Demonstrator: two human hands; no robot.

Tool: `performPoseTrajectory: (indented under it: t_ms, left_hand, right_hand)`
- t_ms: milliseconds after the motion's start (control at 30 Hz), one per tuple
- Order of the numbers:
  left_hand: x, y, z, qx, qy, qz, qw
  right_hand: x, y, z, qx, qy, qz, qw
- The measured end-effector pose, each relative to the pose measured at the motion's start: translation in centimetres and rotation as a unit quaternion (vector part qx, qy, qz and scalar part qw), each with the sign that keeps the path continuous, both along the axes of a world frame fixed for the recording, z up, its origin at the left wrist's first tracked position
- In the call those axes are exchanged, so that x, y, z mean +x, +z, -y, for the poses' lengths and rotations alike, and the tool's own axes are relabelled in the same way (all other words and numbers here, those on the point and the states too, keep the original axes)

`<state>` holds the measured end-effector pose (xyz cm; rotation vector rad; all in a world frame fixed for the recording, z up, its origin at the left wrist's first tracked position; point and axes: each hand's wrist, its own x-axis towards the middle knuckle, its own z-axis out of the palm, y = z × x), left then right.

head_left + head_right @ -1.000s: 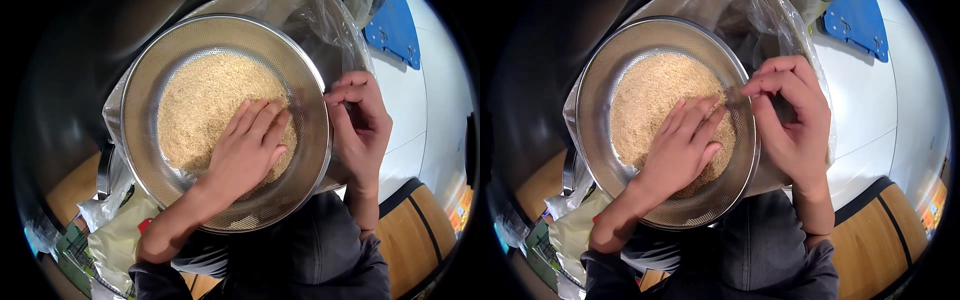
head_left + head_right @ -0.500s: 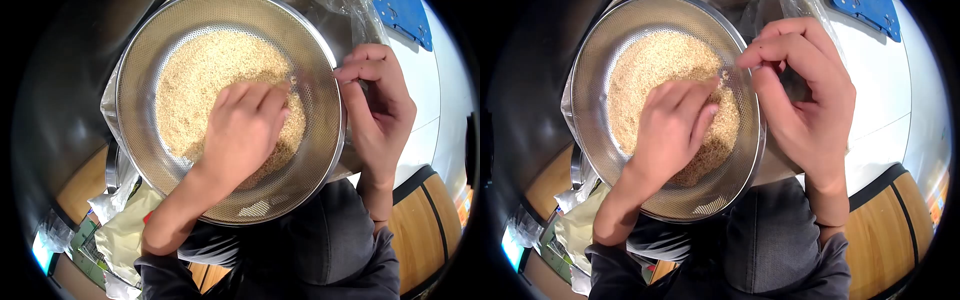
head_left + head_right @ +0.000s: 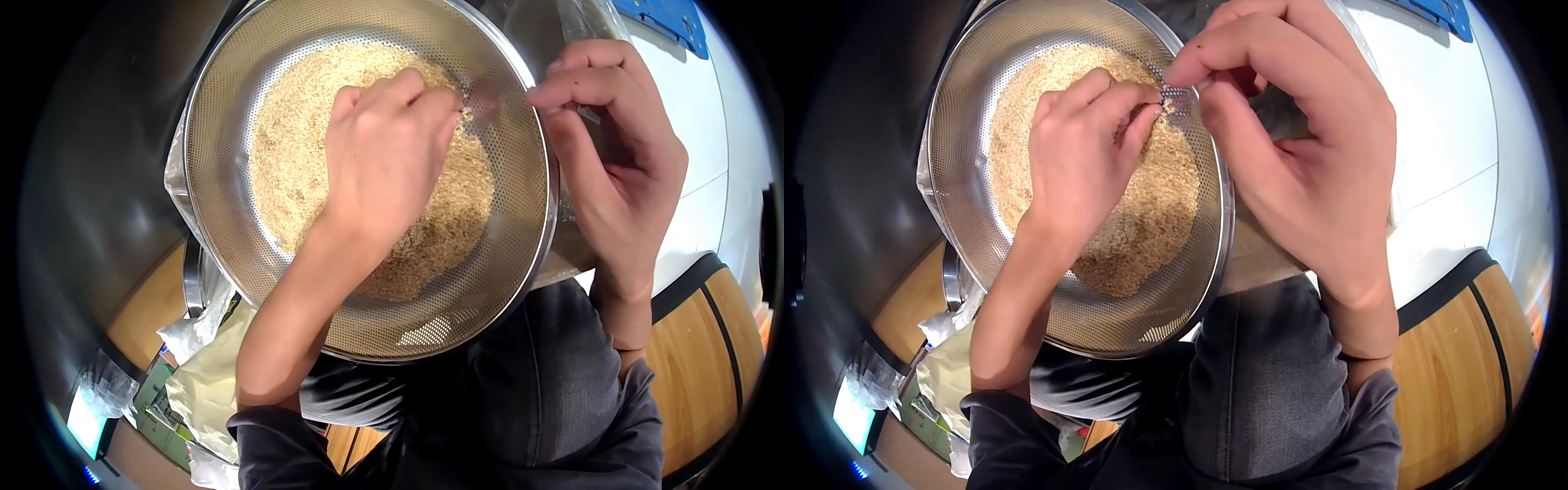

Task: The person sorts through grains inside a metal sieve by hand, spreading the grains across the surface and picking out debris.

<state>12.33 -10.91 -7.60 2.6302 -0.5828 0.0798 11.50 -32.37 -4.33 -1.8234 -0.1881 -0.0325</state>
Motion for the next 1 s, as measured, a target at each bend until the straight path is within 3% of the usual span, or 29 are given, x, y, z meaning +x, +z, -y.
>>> performPoseTrajectory:
  t_ms: [333, 1000]
  left_hand:
    - [0.3, 0.0, -0.3, 0.04, 0.022, 0.014, 0.999]
    - [0.7, 0.3, 0.3, 0.11, 0.014, 0.033, 0.993]
  right_hand:
    - [-0.1, 0.0, 0.0, -0.007, -0.001, -0.014, 1.0]
    - [1.0, -1.8, 0.1, 0.007, 0.003, 0.145, 0.989]
